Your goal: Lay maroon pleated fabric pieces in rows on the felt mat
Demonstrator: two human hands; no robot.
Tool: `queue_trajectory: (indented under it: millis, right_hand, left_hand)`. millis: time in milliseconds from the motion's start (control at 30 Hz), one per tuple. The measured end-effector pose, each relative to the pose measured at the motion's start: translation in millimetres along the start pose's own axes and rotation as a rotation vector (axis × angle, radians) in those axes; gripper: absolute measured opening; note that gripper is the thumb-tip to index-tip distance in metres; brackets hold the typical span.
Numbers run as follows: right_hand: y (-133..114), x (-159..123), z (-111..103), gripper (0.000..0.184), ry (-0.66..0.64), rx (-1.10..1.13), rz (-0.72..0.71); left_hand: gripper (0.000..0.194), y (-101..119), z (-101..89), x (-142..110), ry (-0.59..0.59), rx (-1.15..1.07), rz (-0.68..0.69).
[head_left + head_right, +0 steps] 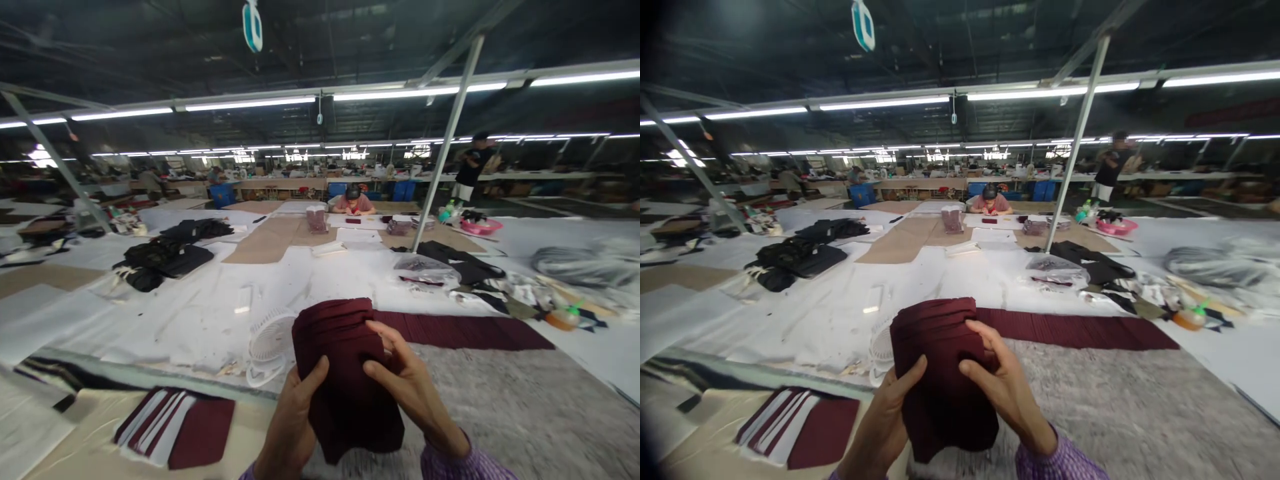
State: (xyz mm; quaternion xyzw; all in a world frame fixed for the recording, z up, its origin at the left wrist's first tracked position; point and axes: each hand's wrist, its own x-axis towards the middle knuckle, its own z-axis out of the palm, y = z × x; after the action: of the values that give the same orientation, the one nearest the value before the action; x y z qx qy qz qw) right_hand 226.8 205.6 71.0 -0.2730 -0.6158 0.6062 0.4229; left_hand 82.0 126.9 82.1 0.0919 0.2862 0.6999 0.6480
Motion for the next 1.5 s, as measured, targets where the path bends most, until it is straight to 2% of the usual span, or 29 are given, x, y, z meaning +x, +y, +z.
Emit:
queue_trajectory:
  millis: [100,233,300,400,567,700,833,967,1167,1300,1500]
  right_hand:
    - [-10.9,-7.1,-10.4,0.047,0.029,-0.045,0.054]
    - [-15.3,-16.9,-14.5,0.033,0.043,-0.046,0.082]
    - [-14.6,-20.9,-12.8,0.026,0.098,-0.048,0.103]
    - [-13.0,-24.2,-8.7,0.026,0.199,-0.021,0.159]
    - [-10.0,-24.9,-5.6,0.026,0.224,-0.037,0.174]
    - [-7.9,-23.8,-5.2,0.027,0.24,-0.117,0.163]
    - [-9.0,-19.7,-5.0,0.023,0.283,-0.271,0.043]
    - [-11.8,-15.7,-7.7,0.031,0.174,-0.246,-0.006]
    - [-17.9,-14.4,-12.9,0.028,0.076,-0.238,0.04]
    - [-19.0,-13.3,-14.8,0.032,-0.01,-0.111,0.104]
    - [-16.3,-10.6,-10.6,0.021,-0.066,-0.04,0.143]
  left_hand:
    - [0.063,-1.4,6.3,-4.8,-0.07,0.016,-0.05]
    - [0.053,-7.9,12.5,-6.7,-0.143,0.04,-0.039]
    - [0.045,-12.1,14.5,-6.5,-0.15,0.061,-0.042]
    - [0.034,-17.1,15.4,-6.2,-0.128,0.075,-0.062]
    - [0.032,-20.3,12.3,-6.6,-0.132,0.107,-0.036]
    - [0.031,-22.4,9.6,-4.3,-0.124,0.121,-0.039]
    - [0.028,-21.1,7.2,-1.8,-0.099,0.087,-0.062]
    - [0.024,-14.2,3.5,-1.7,-0.132,0.112,-0.064]
    - [0.031,-6.5,-0.4,-2.1,-0.143,0.202,-0.083]
    - [0.034,-2.8,-6.0,-0.3,-0.153,0.274,-0.063]
    - [0.031,3.1,-12.2,5.3,-0.146,0.305,-0.066]
